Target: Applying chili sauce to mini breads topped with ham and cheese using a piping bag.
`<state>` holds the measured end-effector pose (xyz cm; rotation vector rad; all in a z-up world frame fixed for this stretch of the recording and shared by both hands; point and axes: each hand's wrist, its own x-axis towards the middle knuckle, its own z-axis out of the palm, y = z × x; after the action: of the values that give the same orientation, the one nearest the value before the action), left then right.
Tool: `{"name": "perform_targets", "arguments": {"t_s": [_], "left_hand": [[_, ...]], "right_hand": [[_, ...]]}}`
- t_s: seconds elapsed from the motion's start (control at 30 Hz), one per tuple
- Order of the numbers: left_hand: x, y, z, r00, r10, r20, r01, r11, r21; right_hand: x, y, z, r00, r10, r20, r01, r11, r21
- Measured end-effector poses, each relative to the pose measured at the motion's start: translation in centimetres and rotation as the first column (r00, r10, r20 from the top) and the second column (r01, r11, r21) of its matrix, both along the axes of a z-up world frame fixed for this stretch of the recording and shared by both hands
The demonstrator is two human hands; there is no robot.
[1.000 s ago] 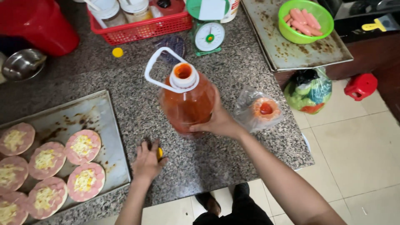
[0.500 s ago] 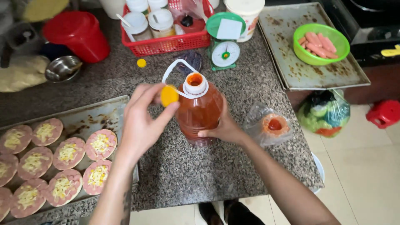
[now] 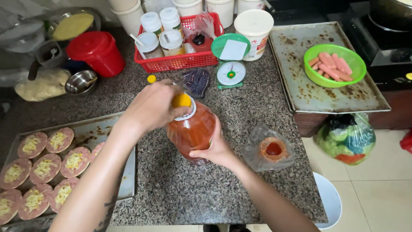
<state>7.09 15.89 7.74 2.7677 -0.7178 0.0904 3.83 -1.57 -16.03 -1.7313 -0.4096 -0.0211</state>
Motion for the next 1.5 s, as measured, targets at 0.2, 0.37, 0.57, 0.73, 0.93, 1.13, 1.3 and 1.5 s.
{"name": "perform_targets", "arguments": {"t_s": [0.2, 0.37, 0.57, 0.73, 0.93, 1.13, 1.3, 1.5], "left_hand": [[0.1, -0.1, -0.5, 0.998, 0.025, -0.05, -0.018, 0.991, 0.134], [0.4, 0.9, -1.1, 0.984, -0.18, 0.005, 0.18, 0.984, 0.017], [-0.3, -1.4, 1.2, 0.991, 0.133, -0.032, -0.12, 0.956, 0.268], [0.5, 0.3, -0.6, 1.0, 0.015, 0.006, -0.016, 0.955, 0.297], [1.3, 2.2, 0.0, 0.984, -0.168, -0.052, 0.176, 0.94, 0.293], [-1.1, 7.6, -3.2, 0.954, -0.082, 0.289, 0.085, 0.996, 0.004], [-3.4, 15.3, -16.9, 0.847, 0.532, 0.003, -0.45, 0.719, -0.53], [-4.0, 14.9, -21.6, 0.891, 0.339, -0.303, -0.453, 0.602, -0.658]], "right_hand": [[-0.1, 0.0, 0.4, 0.991, -0.012, -0.132, 0.005, 0.998, -0.055], [0.2, 0.0, 0.0, 0.994, -0.002, -0.109, -0.006, 0.997, -0.072], [0.4, -0.1, 0.9, 0.983, 0.006, -0.185, -0.031, 0.99, -0.136], [0.3, 0.4, 1.7, 0.973, 0.0, -0.23, -0.046, 0.98, -0.193], [-1.2, 4.5, 3.3, 0.972, -0.145, -0.183, 0.118, 0.982, -0.15], [-0.3, 10.1, 0.7, 0.949, -0.221, -0.227, 0.183, 0.967, -0.176], [-0.5, 12.4, 0.4, 0.969, 0.046, -0.242, -0.103, 0.967, -0.231], [0.0, 13.0, -1.7, 0.972, 0.034, -0.231, -0.055, 0.995, -0.084]]}}
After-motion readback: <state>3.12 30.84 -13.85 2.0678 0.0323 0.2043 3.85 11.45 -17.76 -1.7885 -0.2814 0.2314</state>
